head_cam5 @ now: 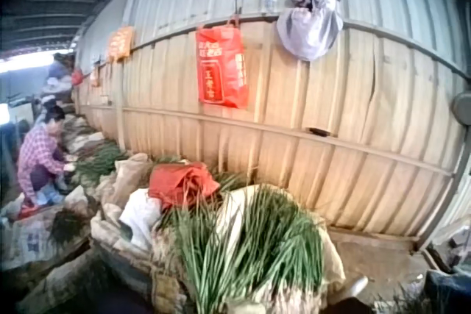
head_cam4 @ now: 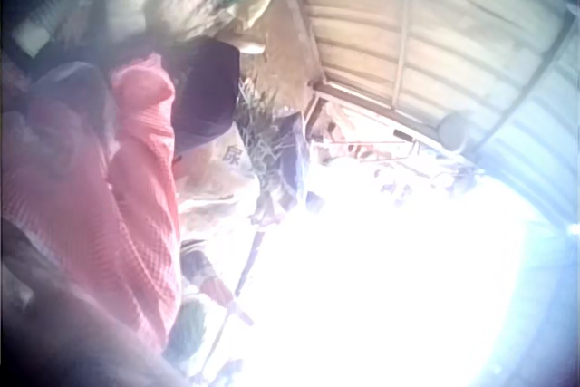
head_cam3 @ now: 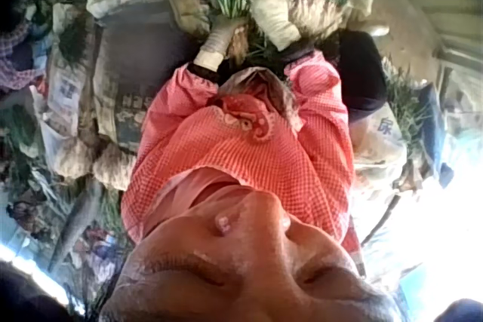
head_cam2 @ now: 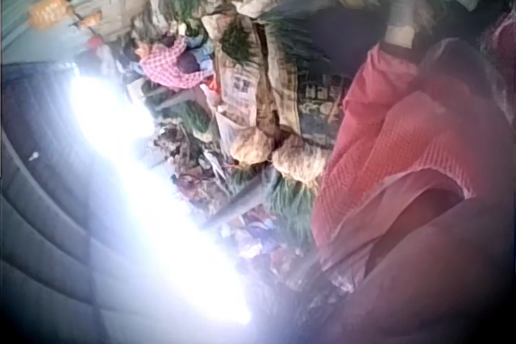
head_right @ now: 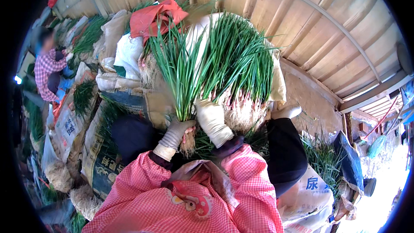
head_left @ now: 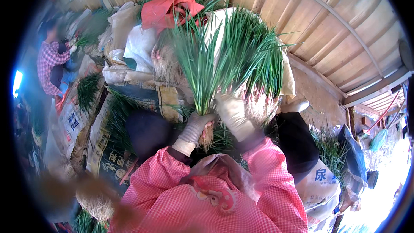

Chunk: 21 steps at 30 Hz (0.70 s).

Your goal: The person cleans green onions by peeling off the outer skins by hand while sitting on sacks on the floor.

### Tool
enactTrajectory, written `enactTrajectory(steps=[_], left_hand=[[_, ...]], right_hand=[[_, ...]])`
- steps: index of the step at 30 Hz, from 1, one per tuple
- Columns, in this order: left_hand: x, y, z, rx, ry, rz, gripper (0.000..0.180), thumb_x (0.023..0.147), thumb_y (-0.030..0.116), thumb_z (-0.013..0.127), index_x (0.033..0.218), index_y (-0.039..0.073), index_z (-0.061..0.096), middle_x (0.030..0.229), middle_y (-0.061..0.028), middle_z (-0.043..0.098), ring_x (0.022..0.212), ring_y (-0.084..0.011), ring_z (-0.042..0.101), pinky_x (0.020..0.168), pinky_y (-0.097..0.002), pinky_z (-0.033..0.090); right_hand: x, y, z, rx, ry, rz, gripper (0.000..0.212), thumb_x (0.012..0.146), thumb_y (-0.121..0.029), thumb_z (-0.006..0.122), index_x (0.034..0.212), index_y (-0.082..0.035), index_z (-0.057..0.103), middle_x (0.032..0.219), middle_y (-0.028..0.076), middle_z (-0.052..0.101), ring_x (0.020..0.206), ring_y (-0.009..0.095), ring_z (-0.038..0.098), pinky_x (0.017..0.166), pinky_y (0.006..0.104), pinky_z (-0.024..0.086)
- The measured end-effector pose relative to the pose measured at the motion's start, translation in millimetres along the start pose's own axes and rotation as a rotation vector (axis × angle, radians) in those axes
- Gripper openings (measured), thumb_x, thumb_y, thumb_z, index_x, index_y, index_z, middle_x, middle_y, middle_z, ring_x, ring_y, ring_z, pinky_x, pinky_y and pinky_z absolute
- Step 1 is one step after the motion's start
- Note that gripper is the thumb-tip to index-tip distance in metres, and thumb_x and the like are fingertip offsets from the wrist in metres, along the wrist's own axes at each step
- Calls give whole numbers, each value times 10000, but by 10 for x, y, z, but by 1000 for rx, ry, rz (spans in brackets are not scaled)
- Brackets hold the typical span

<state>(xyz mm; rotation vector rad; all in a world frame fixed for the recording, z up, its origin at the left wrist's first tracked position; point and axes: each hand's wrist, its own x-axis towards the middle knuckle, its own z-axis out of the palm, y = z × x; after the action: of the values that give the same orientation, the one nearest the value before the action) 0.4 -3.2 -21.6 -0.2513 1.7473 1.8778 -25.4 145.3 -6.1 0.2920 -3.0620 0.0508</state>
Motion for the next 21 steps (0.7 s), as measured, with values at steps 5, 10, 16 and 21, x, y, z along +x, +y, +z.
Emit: enactTrajectory(steps=[5, 10, 16, 21], left_hand=[[14, 65, -10, 23, -123, -11, 225, 765, 259, 677, 815, 42, 648, 634, -21, 586, 458, -110, 508, 372, -255, 389], [-113, 275, 130, -188, -445, 35, 179, 820, 141, 638, 955, 24, 639, 767, -45, 644, 646, -114, 599, 554, -226, 468], [-76, 226, -49, -322, -394, 136, 238, 826, 159, 665, 1022, 34, 614, 897, -91, 666, 782, -163, 638, 703, -294, 523], [372, -175, -232, -417, -329, -6, 217, 833, 151, 660, 998, 17, 617, 784, -42, 611, 754, -158, 624, 802, -346, 527]], right_hand=[[-211, 230, 172, 1597, 16, 328, 47, 870, -91, 542, 879, -59, 576, 647, 30, 554, 555, 142, 526, 507, 293, 417], [-528, 629, 333, 2366, 679, 631, 85, 888, -133, 549, 896, -49, 560, 682, 3, 535, 609, 89, 496, 555, 221, 430], [-1026, 1342, 766, 484, -714, 207, 257, 880, -251, 537, 822, -24, 644, 750, 158, 622, 846, 292, 642, 724, 365, 503], [-359, 579, 872, 429, -136, 241, 463, 862, -491, 550, 989, -51, 614, 857, 171, 666, 762, 311, 659, 664, 396, 533]])
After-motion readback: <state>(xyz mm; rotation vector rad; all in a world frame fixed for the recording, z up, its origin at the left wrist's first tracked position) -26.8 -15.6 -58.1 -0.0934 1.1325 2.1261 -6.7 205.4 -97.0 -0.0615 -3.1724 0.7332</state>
